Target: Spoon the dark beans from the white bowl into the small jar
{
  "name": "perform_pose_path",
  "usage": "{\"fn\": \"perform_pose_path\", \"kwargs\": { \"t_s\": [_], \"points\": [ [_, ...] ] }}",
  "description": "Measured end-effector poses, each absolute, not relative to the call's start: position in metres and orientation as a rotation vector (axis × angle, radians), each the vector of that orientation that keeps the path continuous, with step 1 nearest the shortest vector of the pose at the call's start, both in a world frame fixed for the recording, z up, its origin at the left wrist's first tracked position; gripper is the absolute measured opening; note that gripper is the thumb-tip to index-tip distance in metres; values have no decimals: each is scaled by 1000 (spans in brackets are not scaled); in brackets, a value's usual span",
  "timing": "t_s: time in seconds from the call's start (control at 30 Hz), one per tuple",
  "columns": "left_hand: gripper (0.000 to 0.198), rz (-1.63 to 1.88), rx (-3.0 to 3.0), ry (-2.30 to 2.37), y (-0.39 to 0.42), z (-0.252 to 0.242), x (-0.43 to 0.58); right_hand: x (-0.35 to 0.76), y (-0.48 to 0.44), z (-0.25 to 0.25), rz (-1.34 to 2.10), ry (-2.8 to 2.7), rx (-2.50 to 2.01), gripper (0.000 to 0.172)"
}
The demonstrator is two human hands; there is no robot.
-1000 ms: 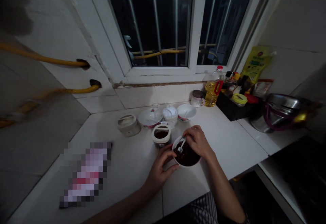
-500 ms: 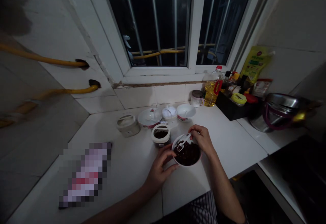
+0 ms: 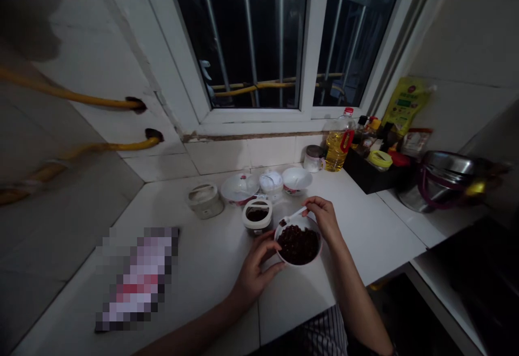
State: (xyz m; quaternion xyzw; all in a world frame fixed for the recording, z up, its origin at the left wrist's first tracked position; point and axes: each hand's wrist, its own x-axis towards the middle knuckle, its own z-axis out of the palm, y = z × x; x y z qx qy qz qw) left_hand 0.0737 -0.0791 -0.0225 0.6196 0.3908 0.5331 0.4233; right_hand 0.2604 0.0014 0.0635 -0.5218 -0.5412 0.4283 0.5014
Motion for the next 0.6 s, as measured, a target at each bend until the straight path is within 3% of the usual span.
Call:
{"fn": "perform_pose_path", "kwargs": {
  "t_s": [0.13, 0.4, 0.6],
  "points": [
    [19, 1333, 1551, 949, -79, -23, 74, 246, -3, 74, 874, -1415, -1240, 19],
    [18, 1352, 1574, 916, -79, -22, 74, 218, -18, 79, 169, -2035, -914, 22],
    [19, 1336, 1554, 911, -79, -22, 73, 238, -18, 75, 138, -1960, -896, 19]
  ]
}}
